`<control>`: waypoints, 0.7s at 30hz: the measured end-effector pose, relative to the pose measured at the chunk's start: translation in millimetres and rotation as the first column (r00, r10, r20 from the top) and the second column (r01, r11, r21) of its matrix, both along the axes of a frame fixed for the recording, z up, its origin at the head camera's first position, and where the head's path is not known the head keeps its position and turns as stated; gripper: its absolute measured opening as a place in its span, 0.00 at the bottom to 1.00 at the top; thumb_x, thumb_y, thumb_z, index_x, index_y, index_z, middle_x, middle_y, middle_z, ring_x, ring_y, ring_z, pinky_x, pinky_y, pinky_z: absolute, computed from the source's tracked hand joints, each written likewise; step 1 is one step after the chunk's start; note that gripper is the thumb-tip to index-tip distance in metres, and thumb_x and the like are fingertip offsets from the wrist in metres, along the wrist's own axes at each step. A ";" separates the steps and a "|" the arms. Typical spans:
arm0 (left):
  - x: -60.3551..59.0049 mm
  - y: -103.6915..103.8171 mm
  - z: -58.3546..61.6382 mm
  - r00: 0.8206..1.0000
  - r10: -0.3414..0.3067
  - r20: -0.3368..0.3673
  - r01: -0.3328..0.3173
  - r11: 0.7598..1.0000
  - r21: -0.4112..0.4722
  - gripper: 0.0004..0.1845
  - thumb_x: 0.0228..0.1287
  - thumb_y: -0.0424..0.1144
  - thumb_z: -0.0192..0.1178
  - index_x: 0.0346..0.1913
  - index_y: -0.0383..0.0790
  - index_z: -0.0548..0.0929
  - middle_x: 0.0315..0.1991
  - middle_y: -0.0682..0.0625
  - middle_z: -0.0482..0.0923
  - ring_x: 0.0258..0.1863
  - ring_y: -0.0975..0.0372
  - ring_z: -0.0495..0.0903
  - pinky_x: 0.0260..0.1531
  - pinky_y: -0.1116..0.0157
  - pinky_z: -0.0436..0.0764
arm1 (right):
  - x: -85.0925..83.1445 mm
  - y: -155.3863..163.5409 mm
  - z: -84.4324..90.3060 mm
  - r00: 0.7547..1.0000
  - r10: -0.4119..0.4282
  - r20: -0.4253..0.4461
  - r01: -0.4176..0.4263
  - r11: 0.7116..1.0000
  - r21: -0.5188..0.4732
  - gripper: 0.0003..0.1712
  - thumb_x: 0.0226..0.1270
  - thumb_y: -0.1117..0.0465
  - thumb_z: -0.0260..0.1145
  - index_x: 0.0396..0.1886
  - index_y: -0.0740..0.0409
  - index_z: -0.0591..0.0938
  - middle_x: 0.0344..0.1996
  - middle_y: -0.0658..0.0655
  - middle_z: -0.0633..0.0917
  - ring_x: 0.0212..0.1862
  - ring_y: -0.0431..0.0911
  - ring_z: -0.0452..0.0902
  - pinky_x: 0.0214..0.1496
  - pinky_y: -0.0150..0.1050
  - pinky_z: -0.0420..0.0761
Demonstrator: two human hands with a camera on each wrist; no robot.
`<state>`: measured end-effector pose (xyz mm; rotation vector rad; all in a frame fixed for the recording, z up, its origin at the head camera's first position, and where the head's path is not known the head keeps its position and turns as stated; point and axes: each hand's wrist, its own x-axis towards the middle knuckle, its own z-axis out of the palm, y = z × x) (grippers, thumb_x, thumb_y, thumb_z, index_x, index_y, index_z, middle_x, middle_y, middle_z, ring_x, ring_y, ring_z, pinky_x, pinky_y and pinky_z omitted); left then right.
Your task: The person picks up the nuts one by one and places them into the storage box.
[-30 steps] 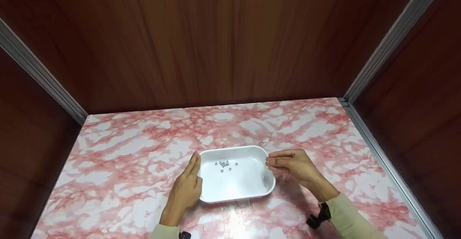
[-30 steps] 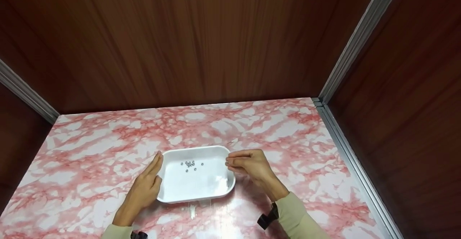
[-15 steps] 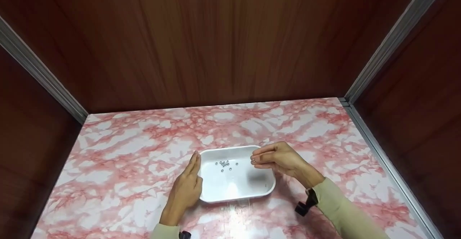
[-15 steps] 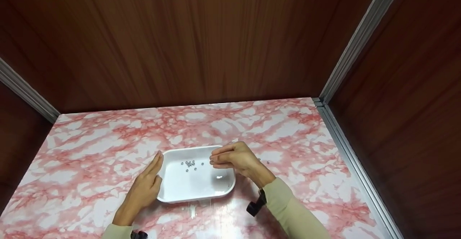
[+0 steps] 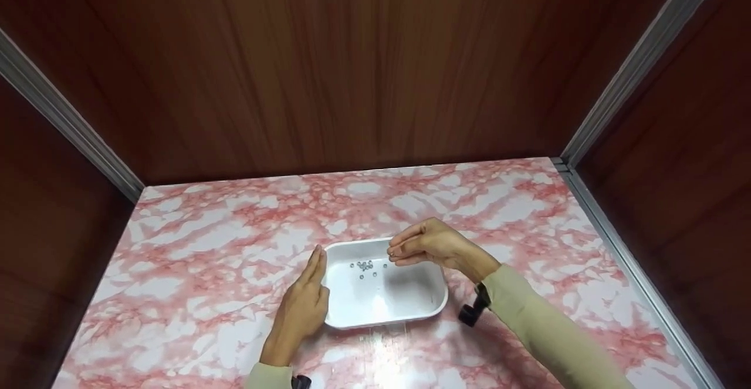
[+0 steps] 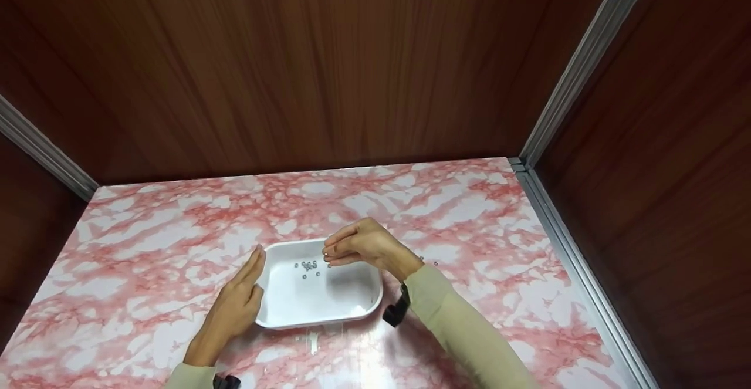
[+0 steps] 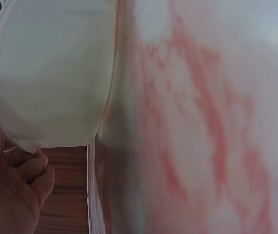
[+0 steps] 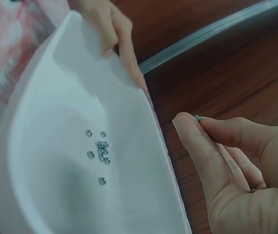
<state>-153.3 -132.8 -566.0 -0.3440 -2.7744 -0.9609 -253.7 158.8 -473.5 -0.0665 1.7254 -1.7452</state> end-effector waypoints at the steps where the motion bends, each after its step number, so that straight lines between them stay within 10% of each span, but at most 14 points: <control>1: -0.1 0.1 0.0 1.000 0.001 0.000 -0.001 1.000 0.001 0.32 0.77 0.32 0.48 0.81 0.32 0.60 0.84 0.40 0.56 0.64 0.48 0.82 0.28 0.68 0.74 | -2.0 -2.6 -0.9 1.000 0.007 -0.001 -0.007 1.000 0.003 0.21 0.67 0.78 0.65 0.60 0.82 0.79 0.42 0.64 0.93 0.45 0.52 0.93 0.56 0.47 0.90; 10: 0.1 1.0 0.6 1.000 0.011 0.003 -0.011 1.000 -0.017 0.32 0.77 0.32 0.49 0.81 0.32 0.61 0.84 0.40 0.57 0.72 0.45 0.76 0.50 0.56 0.86 | -12.8 -26.9 -14.0 0.998 0.066 -0.001 -0.066 0.997 0.039 0.21 0.67 0.78 0.66 0.59 0.81 0.80 0.46 0.70 0.91 0.46 0.54 0.93 0.56 0.47 0.90; 21: -0.5 0.4 1.1 1.000 0.002 0.001 -0.002 1.000 -0.009 0.32 0.77 0.32 0.49 0.80 0.31 0.61 0.84 0.40 0.57 0.53 0.53 0.84 0.25 0.71 0.73 | -7.6 -56.6 -22.5 0.940 0.193 -0.282 -0.122 0.960 0.251 0.08 0.65 0.72 0.73 0.43 0.69 0.91 0.43 0.72 0.92 0.42 0.57 0.94 0.49 0.52 0.92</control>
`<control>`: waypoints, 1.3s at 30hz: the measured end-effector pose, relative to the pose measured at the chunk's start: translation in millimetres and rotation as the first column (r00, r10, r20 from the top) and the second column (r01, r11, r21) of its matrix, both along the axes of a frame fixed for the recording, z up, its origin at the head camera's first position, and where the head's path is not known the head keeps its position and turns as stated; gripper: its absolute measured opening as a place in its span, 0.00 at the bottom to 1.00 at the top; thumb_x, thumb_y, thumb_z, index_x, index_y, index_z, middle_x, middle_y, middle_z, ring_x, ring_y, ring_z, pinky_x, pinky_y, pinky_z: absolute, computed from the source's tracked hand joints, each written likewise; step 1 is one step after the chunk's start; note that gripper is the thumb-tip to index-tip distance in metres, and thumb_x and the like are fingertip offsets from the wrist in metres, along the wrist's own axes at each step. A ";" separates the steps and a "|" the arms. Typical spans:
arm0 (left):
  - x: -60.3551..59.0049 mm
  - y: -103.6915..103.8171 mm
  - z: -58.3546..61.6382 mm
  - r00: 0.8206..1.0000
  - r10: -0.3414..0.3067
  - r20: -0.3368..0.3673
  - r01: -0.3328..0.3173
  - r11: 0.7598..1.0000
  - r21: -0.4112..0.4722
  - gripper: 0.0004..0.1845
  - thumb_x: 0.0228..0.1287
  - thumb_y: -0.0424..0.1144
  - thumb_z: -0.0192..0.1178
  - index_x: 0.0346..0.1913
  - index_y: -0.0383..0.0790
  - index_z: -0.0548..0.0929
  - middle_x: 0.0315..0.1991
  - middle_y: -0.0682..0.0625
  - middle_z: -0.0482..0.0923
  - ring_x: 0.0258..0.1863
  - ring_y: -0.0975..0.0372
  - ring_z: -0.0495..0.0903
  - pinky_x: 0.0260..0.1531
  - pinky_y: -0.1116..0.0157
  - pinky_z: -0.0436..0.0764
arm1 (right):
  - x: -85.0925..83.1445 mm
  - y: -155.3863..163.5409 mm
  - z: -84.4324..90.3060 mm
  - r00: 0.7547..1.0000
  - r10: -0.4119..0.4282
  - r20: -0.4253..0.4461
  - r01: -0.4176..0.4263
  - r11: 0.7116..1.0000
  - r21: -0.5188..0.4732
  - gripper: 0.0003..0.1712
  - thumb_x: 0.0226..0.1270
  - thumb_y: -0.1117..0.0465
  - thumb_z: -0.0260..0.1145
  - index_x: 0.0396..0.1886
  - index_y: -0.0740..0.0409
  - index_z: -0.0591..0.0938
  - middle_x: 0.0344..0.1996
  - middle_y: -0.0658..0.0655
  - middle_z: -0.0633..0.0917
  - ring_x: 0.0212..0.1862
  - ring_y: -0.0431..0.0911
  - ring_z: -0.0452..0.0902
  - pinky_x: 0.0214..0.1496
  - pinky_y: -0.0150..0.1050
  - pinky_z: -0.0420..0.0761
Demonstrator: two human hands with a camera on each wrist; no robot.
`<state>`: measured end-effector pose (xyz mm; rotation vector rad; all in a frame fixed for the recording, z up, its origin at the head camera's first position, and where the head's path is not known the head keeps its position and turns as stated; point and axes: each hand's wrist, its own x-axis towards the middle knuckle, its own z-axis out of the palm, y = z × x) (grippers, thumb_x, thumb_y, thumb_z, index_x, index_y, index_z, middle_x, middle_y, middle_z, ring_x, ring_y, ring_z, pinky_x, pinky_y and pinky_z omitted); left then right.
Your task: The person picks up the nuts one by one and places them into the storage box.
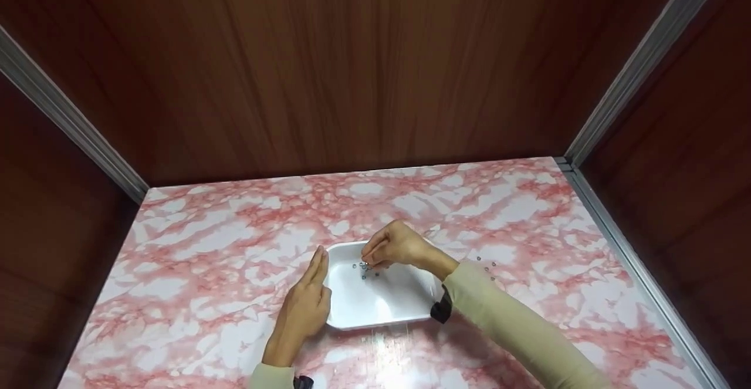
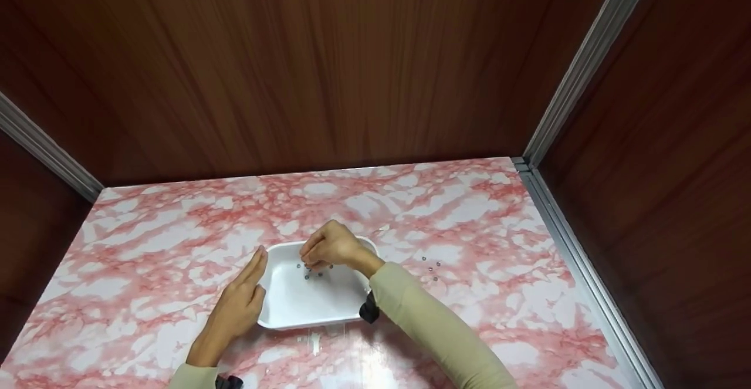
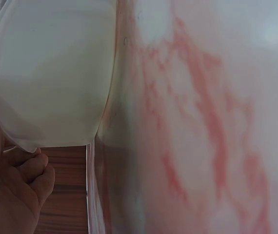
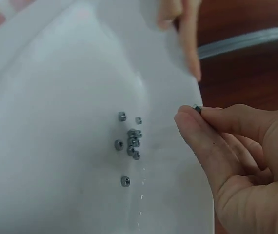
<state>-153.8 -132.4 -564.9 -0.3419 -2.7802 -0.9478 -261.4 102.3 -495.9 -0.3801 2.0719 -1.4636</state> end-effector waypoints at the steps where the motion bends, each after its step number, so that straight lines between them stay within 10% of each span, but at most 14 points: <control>1: 0.1 0.2 -0.1 1.000 -0.002 0.003 0.002 1.000 0.004 0.32 0.77 0.32 0.49 0.80 0.31 0.61 0.84 0.39 0.56 0.49 0.54 0.85 0.24 0.71 0.73 | 0.6 -2.4 -0.7 0.999 0.012 -0.035 -0.012 1.000 0.016 0.07 0.64 0.72 0.73 0.42 0.68 0.91 0.41 0.71 0.92 0.42 0.58 0.94 0.48 0.52 0.92; 10: -0.7 0.1 -0.4 1.000 -0.001 -0.009 0.002 1.000 0.005 0.31 0.76 0.32 0.50 0.80 0.31 0.63 0.84 0.39 0.58 0.51 0.52 0.85 0.24 0.71 0.73 | 3.4 -17.7 -4.7 0.965 0.099 -0.243 -0.063 0.987 0.149 0.06 0.61 0.74 0.72 0.36 0.65 0.92 0.34 0.63 0.94 0.35 0.48 0.93 0.38 0.36 0.92; 14: -1.5 0.0 -0.7 1.000 -0.006 -0.006 0.006 1.000 0.007 0.32 0.76 0.31 0.50 0.80 0.31 0.63 0.84 0.39 0.58 0.40 0.53 0.85 0.22 0.71 0.72 | 4.0 -18.3 -4.0 0.966 0.078 -0.247 -0.039 0.986 0.160 0.06 0.60 0.74 0.73 0.35 0.63 0.93 0.34 0.61 0.94 0.35 0.47 0.93 0.37 0.35 0.92; 20: -1.3 0.2 -1.4 1.000 -0.009 -0.015 0.009 1.000 0.007 0.31 0.75 0.31 0.49 0.80 0.30 0.63 0.83 0.38 0.58 0.53 0.51 0.84 0.24 0.71 0.73 | 5.1 -11.6 -4.1 0.982 0.032 -0.187 -0.016 0.996 0.086 0.06 0.63 0.74 0.72 0.38 0.67 0.92 0.37 0.66 0.93 0.40 0.58 0.93 0.41 0.45 0.93; 32: -0.3 0.1 -0.5 1.000 -0.001 -0.006 0.001 1.000 0.023 0.32 0.75 0.30 0.49 0.80 0.30 0.62 0.84 0.39 0.57 0.25 0.60 0.74 0.17 0.74 0.68 | 14.3 31.5 10.5 0.972 -0.015 -0.236 0.025 0.999 0.039 0.11 0.69 0.68 0.70 0.47 0.69 0.89 0.42 0.65 0.93 0.46 0.58 0.92 0.49 0.48 0.93; 39: 0.1 1.6 -1.9 1.000 0.001 -0.011 -0.001 1.000 0.022 0.32 0.75 0.30 0.50 0.80 0.30 0.62 0.84 0.38 0.57 0.50 0.51 0.84 0.22 0.72 0.70 | 28.2 71.0 11.5 0.907 -0.100 -0.410 0.125 0.992 0.034 0.14 0.66 0.61 0.75 0.48 0.64 0.91 0.44 0.62 0.93 0.46 0.50 0.91 0.53 0.38 0.89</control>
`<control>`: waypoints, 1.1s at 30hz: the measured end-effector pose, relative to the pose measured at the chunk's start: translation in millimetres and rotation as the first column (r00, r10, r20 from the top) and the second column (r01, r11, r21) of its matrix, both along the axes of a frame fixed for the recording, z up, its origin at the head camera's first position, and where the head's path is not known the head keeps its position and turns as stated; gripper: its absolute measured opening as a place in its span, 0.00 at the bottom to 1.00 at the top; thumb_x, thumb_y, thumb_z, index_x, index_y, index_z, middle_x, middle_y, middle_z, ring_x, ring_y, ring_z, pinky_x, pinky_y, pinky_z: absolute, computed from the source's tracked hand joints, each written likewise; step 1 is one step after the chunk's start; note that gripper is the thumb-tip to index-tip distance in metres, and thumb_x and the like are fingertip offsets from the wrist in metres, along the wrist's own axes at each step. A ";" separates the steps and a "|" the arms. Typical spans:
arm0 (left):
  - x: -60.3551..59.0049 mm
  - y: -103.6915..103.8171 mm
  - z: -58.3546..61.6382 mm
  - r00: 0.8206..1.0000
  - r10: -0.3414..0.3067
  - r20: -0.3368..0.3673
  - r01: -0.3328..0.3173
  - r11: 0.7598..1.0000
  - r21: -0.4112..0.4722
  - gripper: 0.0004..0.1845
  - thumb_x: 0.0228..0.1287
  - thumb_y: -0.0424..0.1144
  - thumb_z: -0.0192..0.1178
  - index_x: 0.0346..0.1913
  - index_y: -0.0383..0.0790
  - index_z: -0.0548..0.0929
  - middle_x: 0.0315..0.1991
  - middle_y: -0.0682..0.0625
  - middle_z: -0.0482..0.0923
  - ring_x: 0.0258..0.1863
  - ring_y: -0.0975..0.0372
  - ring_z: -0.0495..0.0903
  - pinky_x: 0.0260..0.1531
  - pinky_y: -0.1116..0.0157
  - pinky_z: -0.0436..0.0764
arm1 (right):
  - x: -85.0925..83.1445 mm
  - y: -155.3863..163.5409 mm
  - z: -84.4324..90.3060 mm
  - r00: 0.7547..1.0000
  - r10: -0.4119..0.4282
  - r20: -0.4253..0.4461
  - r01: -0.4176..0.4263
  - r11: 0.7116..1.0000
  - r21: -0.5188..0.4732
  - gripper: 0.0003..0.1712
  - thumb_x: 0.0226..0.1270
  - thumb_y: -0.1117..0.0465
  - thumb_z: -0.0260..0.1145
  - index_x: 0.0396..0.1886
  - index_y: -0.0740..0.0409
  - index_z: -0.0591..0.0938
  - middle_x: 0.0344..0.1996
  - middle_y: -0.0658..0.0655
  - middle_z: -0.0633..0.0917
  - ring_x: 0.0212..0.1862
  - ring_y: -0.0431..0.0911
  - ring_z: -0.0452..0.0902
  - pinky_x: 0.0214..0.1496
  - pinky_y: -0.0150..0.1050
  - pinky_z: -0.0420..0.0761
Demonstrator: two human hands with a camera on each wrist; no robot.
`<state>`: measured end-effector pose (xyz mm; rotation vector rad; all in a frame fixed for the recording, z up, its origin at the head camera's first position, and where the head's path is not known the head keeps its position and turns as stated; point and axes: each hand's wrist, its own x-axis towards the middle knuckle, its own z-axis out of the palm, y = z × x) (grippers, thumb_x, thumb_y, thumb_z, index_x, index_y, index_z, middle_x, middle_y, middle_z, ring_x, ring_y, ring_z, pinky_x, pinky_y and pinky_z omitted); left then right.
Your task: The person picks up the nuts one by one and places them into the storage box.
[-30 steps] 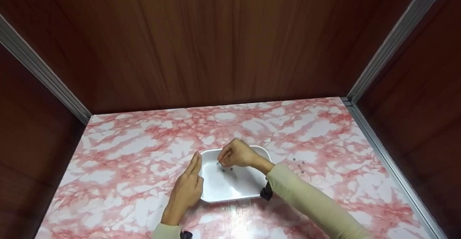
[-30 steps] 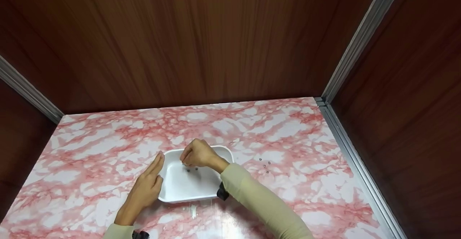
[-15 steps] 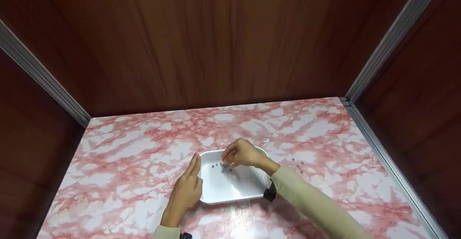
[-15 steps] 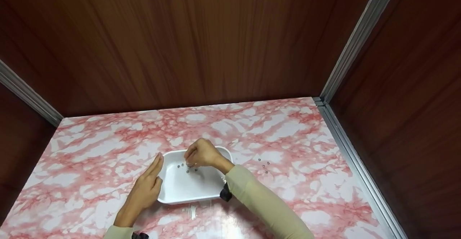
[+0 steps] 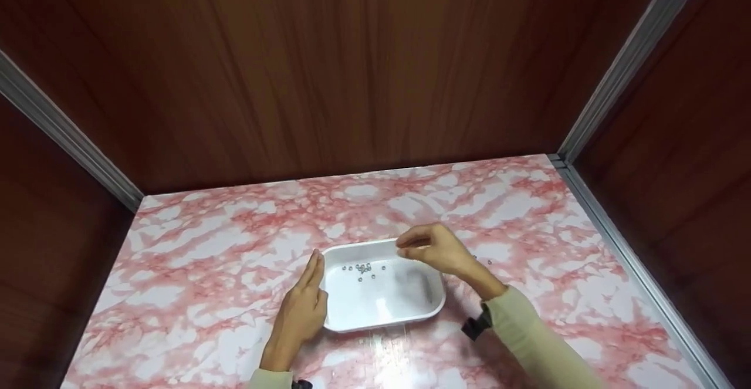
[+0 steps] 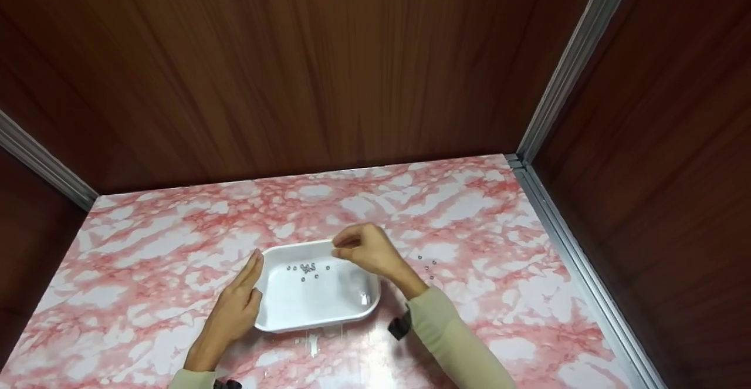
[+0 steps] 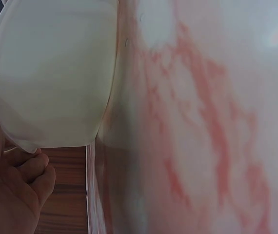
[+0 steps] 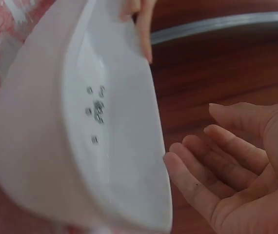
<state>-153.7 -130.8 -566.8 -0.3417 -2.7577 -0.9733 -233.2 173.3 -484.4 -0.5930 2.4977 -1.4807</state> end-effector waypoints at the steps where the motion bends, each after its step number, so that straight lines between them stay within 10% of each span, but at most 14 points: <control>1: -0.2 -0.2 -0.2 1.000 0.000 0.002 0.000 1.000 0.000 0.32 0.75 0.30 0.50 0.80 0.30 0.62 0.84 0.38 0.57 0.52 0.50 0.84 0.22 0.72 0.70 | 2.0 5.6 -0.4 1.000 -0.018 -0.023 0.018 1.000 0.002 0.14 0.66 0.61 0.75 0.47 0.63 0.91 0.43 0.62 0.93 0.45 0.49 0.90 0.53 0.36 0.89; 7: 0.7 -0.7 0.0 1.000 0.006 0.011 -0.006 1.000 -0.003 0.32 0.75 0.30 0.50 0.80 0.30 0.62 0.84 0.40 0.57 0.38 0.57 0.84 0.21 0.72 0.70 | 14.7 40.2 -6.8 0.993 -0.080 -0.087 0.080 0.997 -0.009 0.14 0.66 0.60 0.76 0.48 0.62 0.91 0.42 0.60 0.93 0.42 0.45 0.89 0.48 0.32 0.88; 11: 0.6 -0.3 1.1 1.000 -0.006 0.025 0.006 1.000 0.011 0.32 0.75 0.30 0.50 0.80 0.29 0.61 0.84 0.39 0.56 0.17 0.69 0.58 0.16 0.74 0.65 | 21.1 65.8 -11.7 0.978 -0.130 -0.165 0.136 0.990 0.025 0.12 0.67 0.61 0.76 0.47 0.60 0.92 0.44 0.59 0.93 0.43 0.47 0.91 0.49 0.34 0.89; 26: -0.6 -1.4 4.4 1.000 -0.026 0.018 0.026 0.999 0.025 0.32 0.75 0.29 0.50 0.80 0.28 0.61 0.84 0.37 0.56 0.15 0.74 0.53 0.13 0.75 0.63 | 50.4 130.4 -42.6 0.897 -0.060 -0.438 0.241 0.897 0.371 0.11 0.67 0.66 0.74 0.48 0.63 0.92 0.45 0.61 0.94 0.47 0.56 0.92 0.50 0.53 0.90; 30: -0.7 -1.5 4.6 0.999 -0.030 0.025 0.030 0.999 0.015 0.32 0.75 0.30 0.50 0.80 0.27 0.61 0.84 0.37 0.55 0.15 0.70 0.59 0.13 0.74 0.66 | 55.3 134.6 -50.3 0.852 -0.022 -0.522 0.281 0.862 0.422 0.06 0.66 0.65 0.75 0.41 0.58 0.92 0.36 0.54 0.94 0.39 0.48 0.92 0.43 0.48 0.91; 33: -0.2 -1.1 3.4 1.000 -0.029 0.011 0.029 1.000 0.001 0.31 0.76 0.30 0.50 0.79 0.27 0.62 0.84 0.36 0.56 0.30 0.60 0.82 0.17 0.72 0.70 | 58.5 137.7 -56.8 0.817 0.017 -0.576 0.293 0.849 0.440 0.05 0.64 0.66 0.75 0.30 0.52 0.88 0.24 0.46 0.87 0.28 0.39 0.83 0.34 0.39 0.86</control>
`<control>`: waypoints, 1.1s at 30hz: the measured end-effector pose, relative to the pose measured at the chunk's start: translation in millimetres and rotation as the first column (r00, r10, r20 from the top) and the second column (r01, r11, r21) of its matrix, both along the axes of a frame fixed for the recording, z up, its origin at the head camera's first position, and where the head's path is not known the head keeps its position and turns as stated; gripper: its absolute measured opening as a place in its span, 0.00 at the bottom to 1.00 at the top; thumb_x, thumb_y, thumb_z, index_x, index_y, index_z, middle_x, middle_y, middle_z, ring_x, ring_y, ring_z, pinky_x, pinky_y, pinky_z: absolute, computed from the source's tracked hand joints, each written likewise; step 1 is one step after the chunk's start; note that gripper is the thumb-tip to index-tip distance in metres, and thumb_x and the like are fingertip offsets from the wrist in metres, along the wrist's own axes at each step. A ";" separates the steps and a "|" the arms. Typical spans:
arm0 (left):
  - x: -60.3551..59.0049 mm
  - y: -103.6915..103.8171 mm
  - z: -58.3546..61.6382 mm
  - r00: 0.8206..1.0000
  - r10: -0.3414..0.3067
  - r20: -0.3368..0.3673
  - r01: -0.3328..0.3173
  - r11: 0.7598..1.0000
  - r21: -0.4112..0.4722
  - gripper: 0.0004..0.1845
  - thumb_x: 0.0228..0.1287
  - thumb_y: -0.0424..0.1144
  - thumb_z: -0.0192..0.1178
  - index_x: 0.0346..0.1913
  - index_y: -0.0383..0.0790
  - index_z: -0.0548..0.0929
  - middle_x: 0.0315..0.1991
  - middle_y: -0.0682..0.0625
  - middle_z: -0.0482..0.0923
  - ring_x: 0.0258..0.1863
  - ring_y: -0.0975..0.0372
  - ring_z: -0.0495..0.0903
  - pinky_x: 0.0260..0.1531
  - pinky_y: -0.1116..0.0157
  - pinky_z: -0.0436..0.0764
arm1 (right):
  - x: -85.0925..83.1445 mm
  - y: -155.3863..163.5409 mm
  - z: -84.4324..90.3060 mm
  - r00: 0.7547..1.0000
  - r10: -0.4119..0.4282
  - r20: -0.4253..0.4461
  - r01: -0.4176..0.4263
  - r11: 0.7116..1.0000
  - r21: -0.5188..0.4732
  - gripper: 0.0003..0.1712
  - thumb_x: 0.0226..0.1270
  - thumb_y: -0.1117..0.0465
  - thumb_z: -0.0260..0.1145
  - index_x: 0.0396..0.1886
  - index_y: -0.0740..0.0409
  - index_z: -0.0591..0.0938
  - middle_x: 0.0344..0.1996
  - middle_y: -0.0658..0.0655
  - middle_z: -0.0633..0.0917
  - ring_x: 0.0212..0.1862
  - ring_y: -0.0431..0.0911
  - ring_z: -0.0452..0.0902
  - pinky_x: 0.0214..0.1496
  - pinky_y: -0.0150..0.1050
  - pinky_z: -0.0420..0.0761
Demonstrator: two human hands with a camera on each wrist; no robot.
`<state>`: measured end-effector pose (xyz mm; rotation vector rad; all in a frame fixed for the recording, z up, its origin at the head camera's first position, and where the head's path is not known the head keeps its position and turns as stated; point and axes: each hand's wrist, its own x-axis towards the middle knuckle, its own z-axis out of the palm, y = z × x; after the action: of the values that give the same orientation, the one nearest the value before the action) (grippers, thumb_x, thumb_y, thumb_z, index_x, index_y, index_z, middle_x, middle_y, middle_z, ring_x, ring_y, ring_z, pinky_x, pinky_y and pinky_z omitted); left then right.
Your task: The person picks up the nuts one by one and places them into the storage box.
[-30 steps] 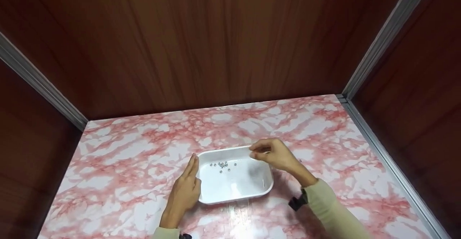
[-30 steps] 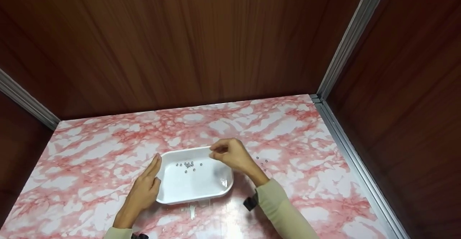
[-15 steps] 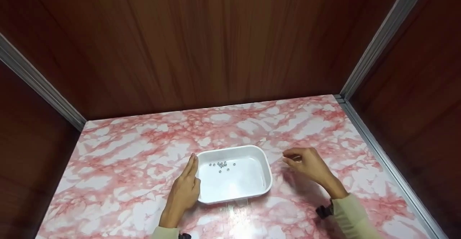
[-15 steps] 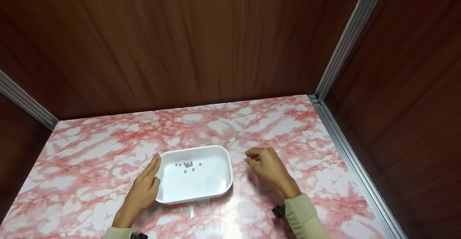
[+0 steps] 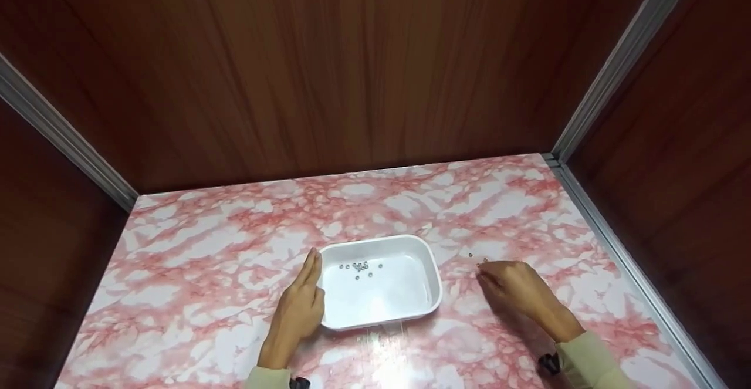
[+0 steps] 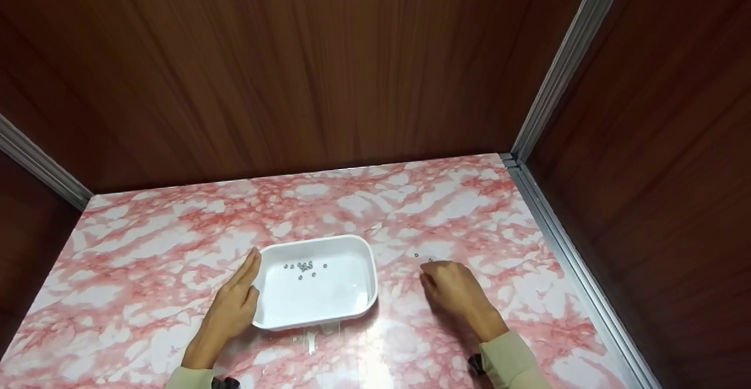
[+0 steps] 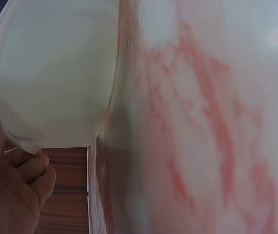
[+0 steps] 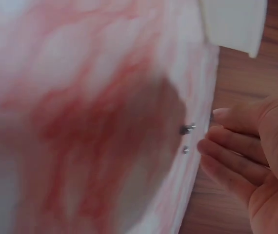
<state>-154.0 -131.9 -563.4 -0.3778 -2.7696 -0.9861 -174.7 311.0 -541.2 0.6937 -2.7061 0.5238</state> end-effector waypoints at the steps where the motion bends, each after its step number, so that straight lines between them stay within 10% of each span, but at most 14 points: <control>1: -0.1 -0.1 -0.3 1.000 0.000 -0.003 0.000 1.000 -0.002 0.31 0.76 0.29 0.50 0.79 0.27 0.62 0.84 0.36 0.56 0.37 0.55 0.85 0.18 0.72 0.70 | 0.3 0.8 -2.1 1.000 0.014 -0.027 -0.014 1.000 0.012 0.08 0.64 0.67 0.75 0.28 0.51 0.86 0.22 0.45 0.85 0.27 0.37 0.81 0.32 0.37 0.84; 4: 0.2 -0.5 -0.6 1.000 0.003 -0.014 -0.003 1.000 -0.006 0.31 0.76 0.29 0.49 0.79 0.26 0.63 0.83 0.35 0.57 0.56 0.47 0.84 0.21 0.71 0.71 | 0.6 3.3 -7.6 0.993 0.073 -0.094 -0.067 0.996 0.059 0.12 0.63 0.68 0.75 0.25 0.50 0.82 0.21 0.44 0.83 0.27 0.35 0.79 0.30 0.35 0.82; 12: 0.3 -0.3 -1.7 1.000 -0.021 -0.013 0.022 0.999 0.033 0.31 0.75 0.27 0.48 0.79 0.24 0.61 0.83 0.33 0.55 0.16 0.72 0.59 0.14 0.74 0.68 | -1.3 10.4 -15.2 0.955 0.220 -0.198 -0.177 0.961 0.211 0.12 0.58 0.74 0.74 0.34 0.54 0.87 0.36 0.50 0.91 0.35 0.41 0.89 0.32 0.37 0.86; 33: -0.7 0.8 -2.2 1.000 -0.007 0.009 0.006 0.999 0.048 0.31 0.76 0.28 0.49 0.79 0.26 0.61 0.84 0.35 0.56 0.19 0.70 0.61 0.14 0.74 0.67 | -4.6 10.2 -14.6 0.953 0.253 -0.167 -0.200 0.939 0.280 0.18 0.53 0.79 0.70 0.35 0.51 0.87 0.32 0.48 0.90 0.28 0.42 0.86 0.27 0.36 0.84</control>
<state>-154.7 -131.1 -565.6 -0.3762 -2.7485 -1.0565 -179.2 321.2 -555.8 1.0781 -2.5400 0.1344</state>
